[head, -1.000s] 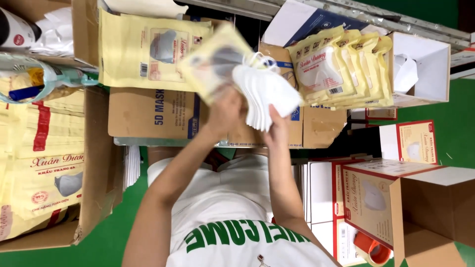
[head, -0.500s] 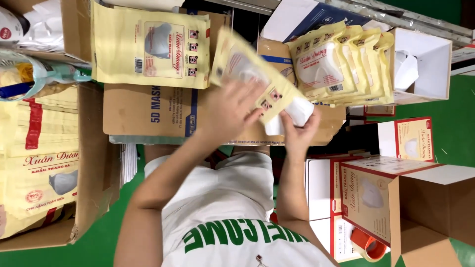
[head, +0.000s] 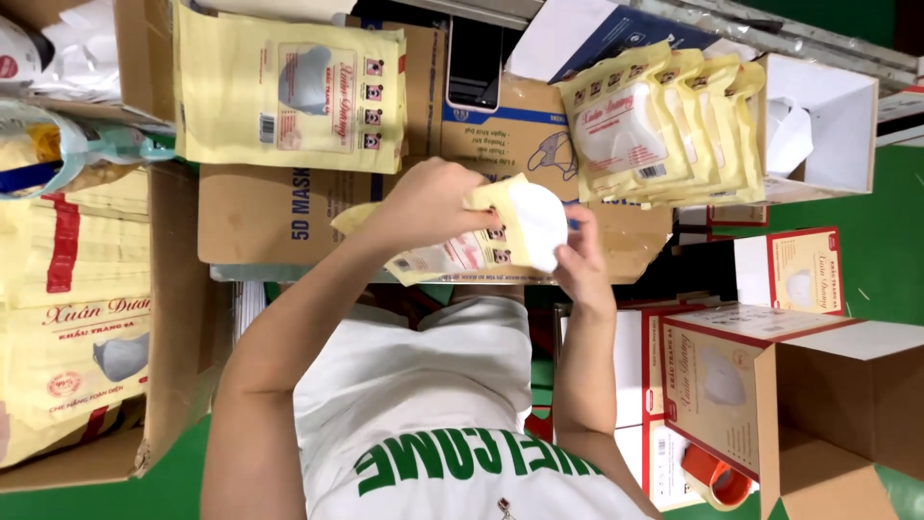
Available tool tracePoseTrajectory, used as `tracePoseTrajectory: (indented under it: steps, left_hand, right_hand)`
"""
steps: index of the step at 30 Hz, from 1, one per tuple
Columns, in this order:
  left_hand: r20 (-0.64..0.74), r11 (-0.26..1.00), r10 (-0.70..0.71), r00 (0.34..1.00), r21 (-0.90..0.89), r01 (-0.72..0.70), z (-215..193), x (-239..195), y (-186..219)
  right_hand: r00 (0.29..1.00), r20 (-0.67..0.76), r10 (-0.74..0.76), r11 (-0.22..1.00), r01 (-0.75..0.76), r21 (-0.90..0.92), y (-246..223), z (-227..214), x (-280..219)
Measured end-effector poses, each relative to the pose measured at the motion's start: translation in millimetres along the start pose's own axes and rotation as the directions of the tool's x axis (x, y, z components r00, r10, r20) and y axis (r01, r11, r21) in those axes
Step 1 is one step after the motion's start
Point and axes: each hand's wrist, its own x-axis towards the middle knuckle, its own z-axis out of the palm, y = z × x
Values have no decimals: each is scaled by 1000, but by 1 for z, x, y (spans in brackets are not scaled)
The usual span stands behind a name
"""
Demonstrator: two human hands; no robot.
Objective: Packing 5D face masks into plastic bags and cardboard boxes on a factory line.
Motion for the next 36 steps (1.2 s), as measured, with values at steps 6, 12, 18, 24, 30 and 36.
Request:
tracePoseTrajectory:
  steps: [6, 12, 18, 24, 30, 36]
  left_hand:
    - [-6, 1000, -14, 1000, -28, 14, 18, 4, -12]
    - [45, 993, -13, 999, -114, 18, 19, 6, -17]
    - [85, 972, -33, 996, -228, 52, 26, 6, -22]
    - [33, 928, -13, 999, -373, 24, 42, 3, -30]
    - [-112, 835, -158, 981, -545, 72, 30, -2, -44]
    - [-83, 703, -273, 958, -697, 140, 20, -9, -59]
  right_hand:
    - [987, 152, -54, 691, 147, -707, -25, 37, 10]
    - [999, 48, 12, 955, 3, -295, -26, 39, 11]
    - [992, 62, -110, 738, 123, -663, -16, 33, 8]
    - [978, 207, 33, 588, 148, -795, -1, 32, 3]
    - [998, -62, 20, 913, -43, -406, -1, 23, 0]
    - [976, -202, 85, 938, -147, -314, -6, 26, 0]
